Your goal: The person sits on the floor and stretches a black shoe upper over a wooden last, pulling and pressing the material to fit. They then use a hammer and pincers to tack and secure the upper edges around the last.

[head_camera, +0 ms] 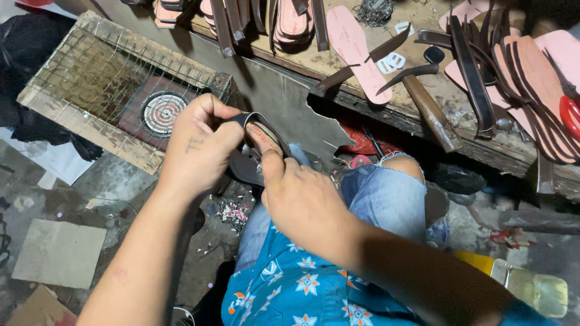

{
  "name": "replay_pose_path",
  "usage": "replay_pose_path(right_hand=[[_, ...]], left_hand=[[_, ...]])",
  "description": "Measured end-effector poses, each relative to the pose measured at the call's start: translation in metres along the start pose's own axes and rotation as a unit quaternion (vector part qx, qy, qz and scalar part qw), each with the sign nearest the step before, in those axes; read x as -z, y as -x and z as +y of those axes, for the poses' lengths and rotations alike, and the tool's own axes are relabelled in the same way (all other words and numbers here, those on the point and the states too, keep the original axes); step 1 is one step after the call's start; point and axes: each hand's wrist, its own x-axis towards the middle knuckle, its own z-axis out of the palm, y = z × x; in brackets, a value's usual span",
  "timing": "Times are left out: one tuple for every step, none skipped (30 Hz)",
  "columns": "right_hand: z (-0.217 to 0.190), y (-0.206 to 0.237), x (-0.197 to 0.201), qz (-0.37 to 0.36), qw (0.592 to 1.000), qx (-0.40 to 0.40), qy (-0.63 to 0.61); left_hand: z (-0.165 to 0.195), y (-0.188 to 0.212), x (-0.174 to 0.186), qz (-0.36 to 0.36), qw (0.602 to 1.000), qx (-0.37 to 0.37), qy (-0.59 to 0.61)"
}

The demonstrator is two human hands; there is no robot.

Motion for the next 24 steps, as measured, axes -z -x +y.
replay_pose_path(right_hand=[[0.001, 0.000, -0.001, 0.005, 1.000, -0.001, -0.012], [0.003, 0.001, -0.002, 0.012, 1.000, -0.002, -0.023], [0.006, 0.002, -0.003, 0.023, 0.999, 0.002, -0.035], [0.012, 0.007, -0.003, 0.033, 0.998, 0.007, -0.047], [0.018, 0.013, -0.003, 0.042, 0.997, 0.010, -0.061], [0.024, 0.020, -0.003, 0.029, 0.997, 0.003, -0.075], [0.032, 0.028, -0.003, 0.016, 0.996, -0.002, -0.088], [0.041, 0.038, -0.002, 0.003, 0.995, -0.008, -0.101], [0.049, 0.048, -0.002, -0.007, 0.997, -0.009, -0.073], [0.057, 0.057, -0.002, -0.016, 0.999, -0.012, -0.045], [0.064, 0.067, -0.003, -0.026, 0.999, -0.015, -0.017], [0.071, 0.078, -0.002, -0.115, 0.991, -0.064, 0.018], [0.077, 0.089, 0.000, -0.203, 0.971, -0.113, 0.053], [0.084, 0.100, 0.001, -0.287, 0.940, -0.161, 0.087], [0.090, 0.111, 0.002, -0.334, 0.923, -0.168, 0.091], [0.096, 0.123, 0.004, -0.380, 0.903, -0.176, 0.094], [0.102, 0.136, 0.006, -0.426, 0.881, -0.184, 0.096], [0.104, 0.151, 0.006, -0.360, 0.917, -0.160, 0.053], [0.104, 0.165, 0.004, -0.290, 0.947, -0.136, 0.011], [0.109, 0.174, 0.003, -0.218, 0.969, -0.110, -0.031], [0.116, 0.180, 0.004, -0.198, 0.978, -0.060, -0.031], [0.123, 0.185, 0.005, -0.176, 0.984, -0.010, -0.030], [0.128, 0.188, 0.005, -0.153, 0.987, 0.039, -0.029], [0.136, 0.185, 0.006, -0.188, 0.980, -0.036, -0.052]], left_hand=[[0.001, 0.001, -0.001, 0.003, 1.000, -0.004, 0.018], [0.001, 0.001, -0.003, 0.004, 0.999, -0.009, 0.035], [0.001, 0.001, -0.005, 0.005, 0.998, -0.016, 0.053], [-0.001, 0.003, -0.008, 0.038, 0.997, -0.055, -0.038], [-0.003, 0.008, -0.013, 0.070, 0.985, -0.090, -0.128], [-0.005, 0.010, -0.015, 0.102, 0.963, -0.125, -0.217], [-0.006, 0.009, -0.015, 0.112, 0.953, -0.156, -0.232], [-0.008, 0.007, -0.015, 0.123, 0.943, -0.186, -0.247], [-0.010, 0.005, -0.015, 0.130, 0.932, -0.218, -0.260], [-0.011, 0.003, -0.016, 0.128, 0.927, -0.228, -0.268], [-0.013, 0.003, -0.016, 0.126, 0.923, -0.236, -0.277], [-0.014, 0.003, -0.016, 0.125, 0.919, -0.244, -0.285], [-0.015, 0.003, -0.017, 0.123, 0.915, -0.247, -0.295], [-0.015, 0.002, -0.017, 0.121, 0.910, -0.251, -0.306], [-0.016, 0.002, -0.017, 0.119, 0.906, -0.254, -0.317], [-0.016, 0.001, -0.018, 0.118, 0.904, -0.260, -0.319], [-0.016, 0.001, -0.019, 0.116, 0.901, -0.267, -0.321], [-0.016, 0.001, -0.020, 0.115, 0.899, -0.273, -0.324], [-0.016, 0.001, -0.021, 0.104, 0.904, -0.272, -0.313], [-0.015, 0.002, -0.021, 0.093, 0.909, -0.272, -0.302], [-0.015, 0.003, -0.023, 0.083, 0.914, -0.272, -0.291], [-0.015, 0.005, -0.025, 0.079, 0.926, -0.259, -0.262], [-0.017, 0.006, -0.028, 0.074, 0.938, -0.246, -0.232], [-0.018, 0.007, -0.033, 0.067, 0.949, -0.234, -0.200]])
